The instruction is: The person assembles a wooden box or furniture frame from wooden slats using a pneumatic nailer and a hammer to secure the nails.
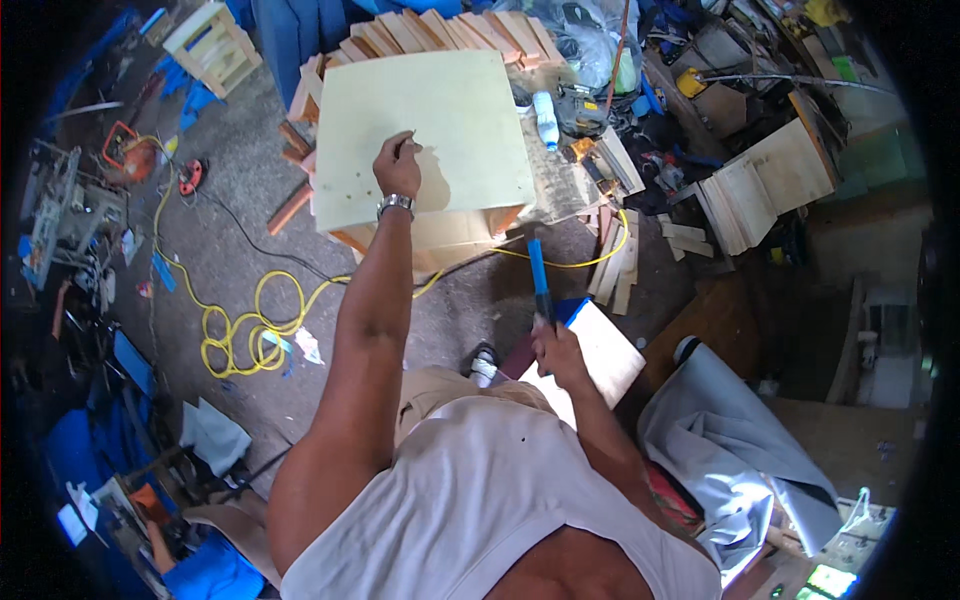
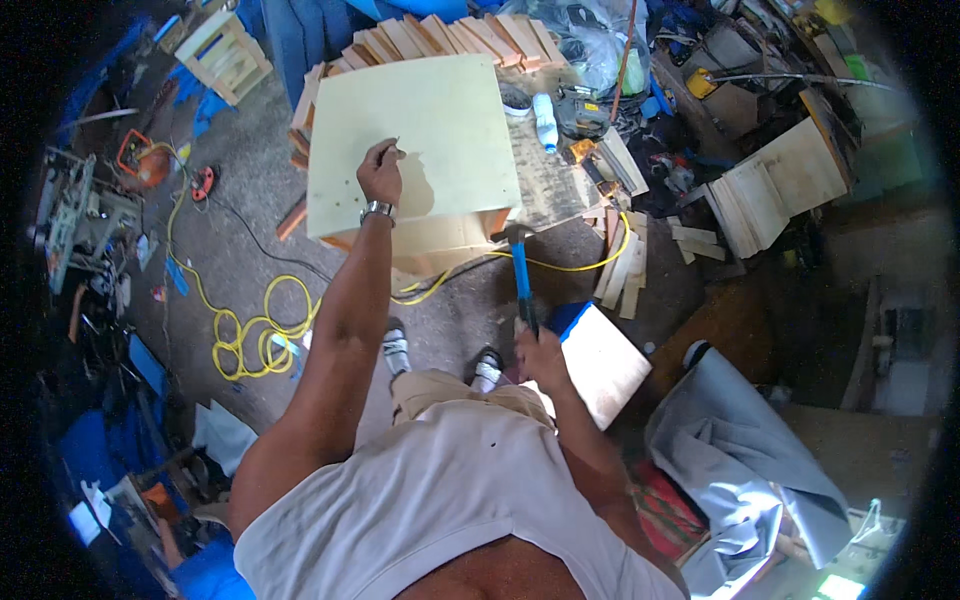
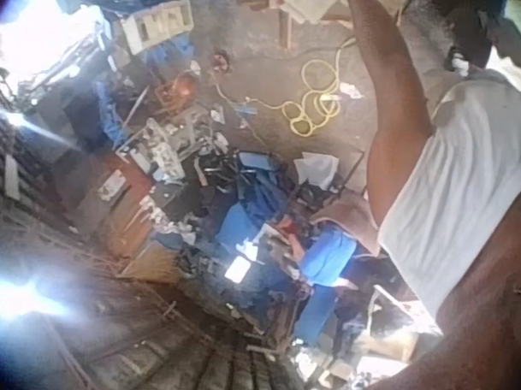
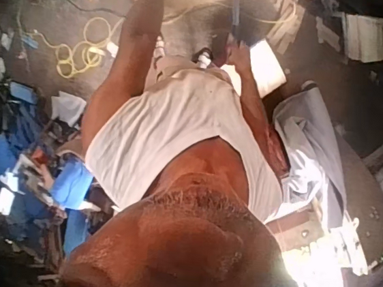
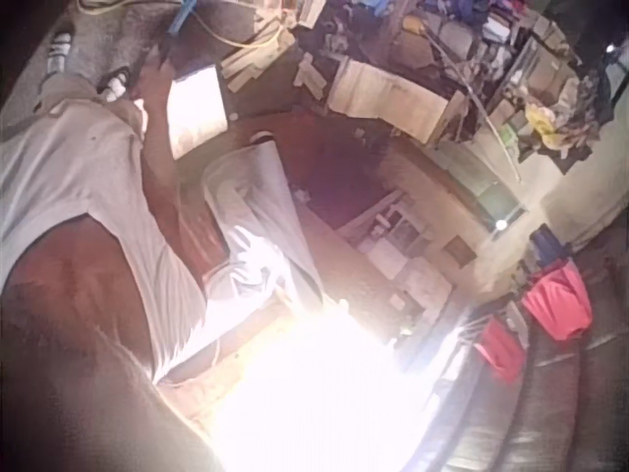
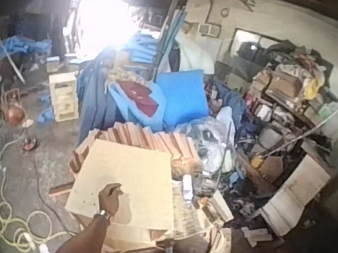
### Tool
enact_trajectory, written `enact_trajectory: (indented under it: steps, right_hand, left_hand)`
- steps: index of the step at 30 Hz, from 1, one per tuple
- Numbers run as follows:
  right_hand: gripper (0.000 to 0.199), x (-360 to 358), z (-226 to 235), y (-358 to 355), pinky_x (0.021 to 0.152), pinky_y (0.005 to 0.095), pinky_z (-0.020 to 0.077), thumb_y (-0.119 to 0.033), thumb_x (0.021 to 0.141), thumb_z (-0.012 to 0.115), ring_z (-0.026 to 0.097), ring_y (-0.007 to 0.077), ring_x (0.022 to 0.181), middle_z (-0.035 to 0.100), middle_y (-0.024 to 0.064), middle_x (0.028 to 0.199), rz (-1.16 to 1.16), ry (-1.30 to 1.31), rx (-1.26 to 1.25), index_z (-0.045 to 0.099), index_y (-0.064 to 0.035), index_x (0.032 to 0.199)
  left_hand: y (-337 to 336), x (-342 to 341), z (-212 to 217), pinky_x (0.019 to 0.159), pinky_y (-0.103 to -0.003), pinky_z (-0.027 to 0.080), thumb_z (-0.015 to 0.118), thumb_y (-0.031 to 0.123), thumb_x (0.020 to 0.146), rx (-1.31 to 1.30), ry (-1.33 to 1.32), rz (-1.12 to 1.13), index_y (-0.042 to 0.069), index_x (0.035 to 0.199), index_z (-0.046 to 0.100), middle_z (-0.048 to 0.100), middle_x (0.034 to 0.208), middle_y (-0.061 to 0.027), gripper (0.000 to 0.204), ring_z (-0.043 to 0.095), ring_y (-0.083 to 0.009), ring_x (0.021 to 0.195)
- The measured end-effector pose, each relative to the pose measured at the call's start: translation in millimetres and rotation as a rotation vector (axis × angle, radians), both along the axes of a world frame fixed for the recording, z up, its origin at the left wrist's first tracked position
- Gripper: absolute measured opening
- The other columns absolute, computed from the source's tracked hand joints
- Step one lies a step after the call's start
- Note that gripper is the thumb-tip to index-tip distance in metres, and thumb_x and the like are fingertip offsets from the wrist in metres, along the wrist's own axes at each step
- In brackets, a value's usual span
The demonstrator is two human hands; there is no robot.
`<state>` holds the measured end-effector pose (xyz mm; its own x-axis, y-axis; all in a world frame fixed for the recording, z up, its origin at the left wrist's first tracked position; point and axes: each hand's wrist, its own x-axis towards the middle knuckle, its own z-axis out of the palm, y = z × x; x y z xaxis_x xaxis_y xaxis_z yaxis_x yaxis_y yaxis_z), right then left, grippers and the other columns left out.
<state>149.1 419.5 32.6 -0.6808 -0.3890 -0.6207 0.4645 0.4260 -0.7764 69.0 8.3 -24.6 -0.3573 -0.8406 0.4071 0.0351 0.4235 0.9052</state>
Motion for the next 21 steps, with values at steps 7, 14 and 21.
enact_trajectory:
  steps: [7, 14, 21]
  right_hand:
    - [0.027, -55.5, 4.2, -89.4, 0.038, 0.0307, 0.0415, -0.033, 0.096, 0.056, 0.042, 0.0104, 0.040, 0.049, -0.0002, 0.063, -0.392, -0.182, -0.148, 0.057, -0.0064, 0.092]
    - [0.031, -84.0, 5.4, -132.4, 0.042, 0.0291, 0.0403, -0.040, 0.099, 0.055, 0.041, 0.0074, 0.044, 0.047, -0.0042, 0.063, -0.436, 0.014, -0.032, 0.054, -0.0119, 0.087]
    - [0.033, 67.3, 2.9, -135.3, 0.035, 0.0279, 0.0402, -0.039, 0.098, 0.059, 0.043, 0.0091, 0.038, 0.047, -0.0006, 0.058, -0.437, 0.124, 0.076, 0.055, -0.0072, 0.088]
  left_hand:
    - [5.2, 122.7, 15.3, 0.040, -0.018, 0.032, 0.051, 0.023, 0.102, 0.992, 0.211, -0.715, 0.007, 0.112, 0.061, 0.061, 0.080, 0.0002, 0.021, 0.040, -0.0028, 0.050]
    - [40.6, 291.4, -4.2, 0.040, -0.018, 0.028, 0.051, 0.032, 0.102, 1.721, 0.067, -0.700, 0.009, 0.097, 0.058, 0.054, 0.075, 0.0021, 0.024, 0.038, -0.0042, 0.052]
    - [-45.3, 277.1, 0.9, 0.041, -0.021, 0.028, 0.058, 0.034, 0.098, 1.444, -0.038, -0.739, 0.012, 0.092, 0.058, 0.048, 0.068, 0.0051, 0.023, 0.036, -0.0043, 0.050]
